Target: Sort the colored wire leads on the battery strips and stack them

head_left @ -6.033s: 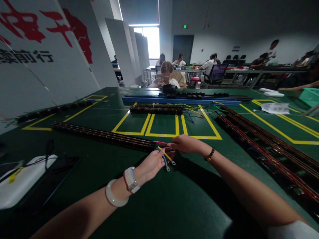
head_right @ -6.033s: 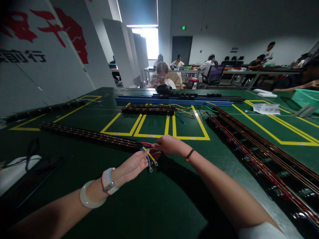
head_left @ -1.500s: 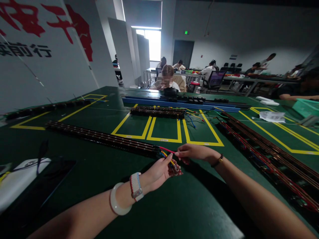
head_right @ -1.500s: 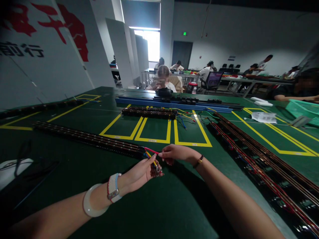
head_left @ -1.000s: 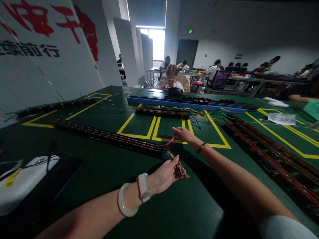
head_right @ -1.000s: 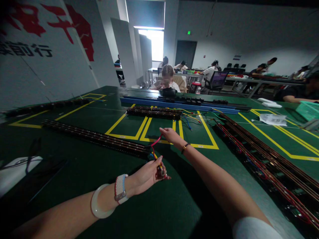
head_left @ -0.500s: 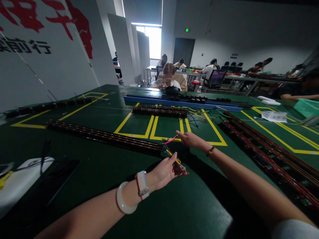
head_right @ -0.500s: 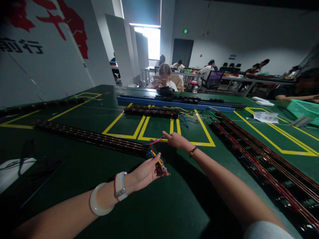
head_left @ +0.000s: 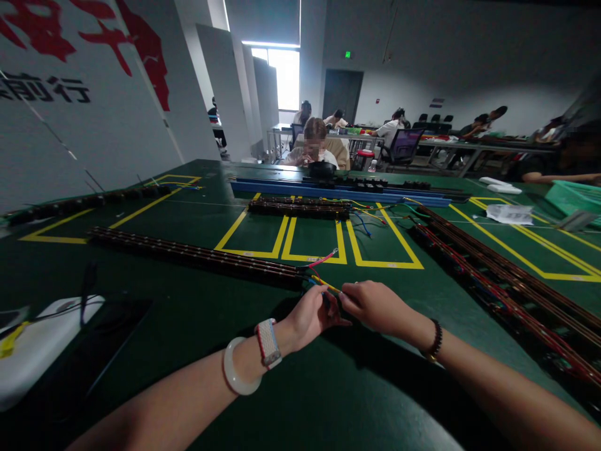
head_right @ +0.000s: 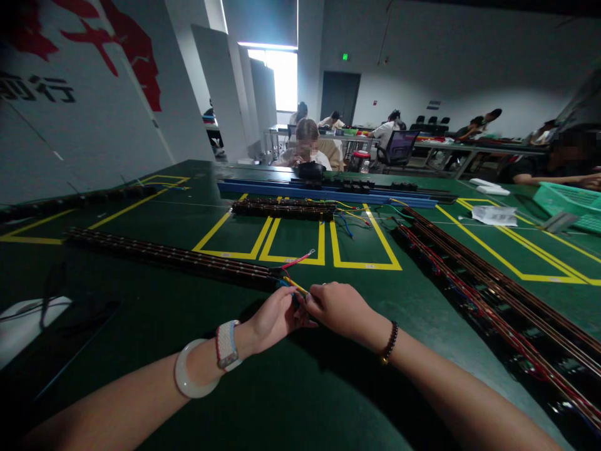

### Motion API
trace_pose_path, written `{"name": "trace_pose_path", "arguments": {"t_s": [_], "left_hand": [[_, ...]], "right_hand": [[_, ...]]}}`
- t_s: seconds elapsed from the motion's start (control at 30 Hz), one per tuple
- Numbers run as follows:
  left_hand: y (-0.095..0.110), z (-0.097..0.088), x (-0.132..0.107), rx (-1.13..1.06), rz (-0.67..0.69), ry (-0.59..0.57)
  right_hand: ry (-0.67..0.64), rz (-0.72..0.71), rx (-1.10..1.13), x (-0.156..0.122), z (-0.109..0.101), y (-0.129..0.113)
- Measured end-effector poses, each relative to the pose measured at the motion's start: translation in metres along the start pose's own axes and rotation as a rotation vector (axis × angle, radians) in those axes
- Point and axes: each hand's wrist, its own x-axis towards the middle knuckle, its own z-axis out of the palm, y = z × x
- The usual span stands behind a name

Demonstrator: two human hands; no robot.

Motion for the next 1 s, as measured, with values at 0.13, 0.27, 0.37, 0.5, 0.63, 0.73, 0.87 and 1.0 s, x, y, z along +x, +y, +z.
{"name": "trace_pose_path", "arguments": {"t_s": [0.13,0.27,0.37,0.5,0.63,0.73,0.87,1.0], "left_hand": [[-0.001,-0.002,0.0,0.036,0.027,0.089],[-0.005,-0.005,0.007,0.146,0.049,0.127],[-0.009,-0.007,0.012,0.158,0.068,0.119],[-0.01,-0.008,0.012,0.159,0.075,0.099],[-0.01,-0.008,0.009,0.154,0.09,0.072],[-0.01,-0.009,0.009,0.123,0.065,0.087],[-0.011,-0.01,0.012,0.139,0.066,0.066],[-0.012,-0.013,0.013,0.191,0.087,0.047]], "right_hand": [[0.141,0.039,0.034,0.012,-0.003,0.003],[0.266,-0.021,0.074,0.028,-0.013,0.001],[0.337,-0.067,0.014,0.048,-0.024,-0.006],[0.339,-0.114,-0.142,0.081,-0.04,-0.027],[0.242,-0.185,-0.267,0.11,-0.047,-0.054],[0.185,-0.233,-0.318,0.126,-0.045,-0.065],[0.169,-0.238,-0.271,0.136,-0.043,-0.06],[0.121,-0.325,-0.003,0.125,-0.053,-0.038]]}}
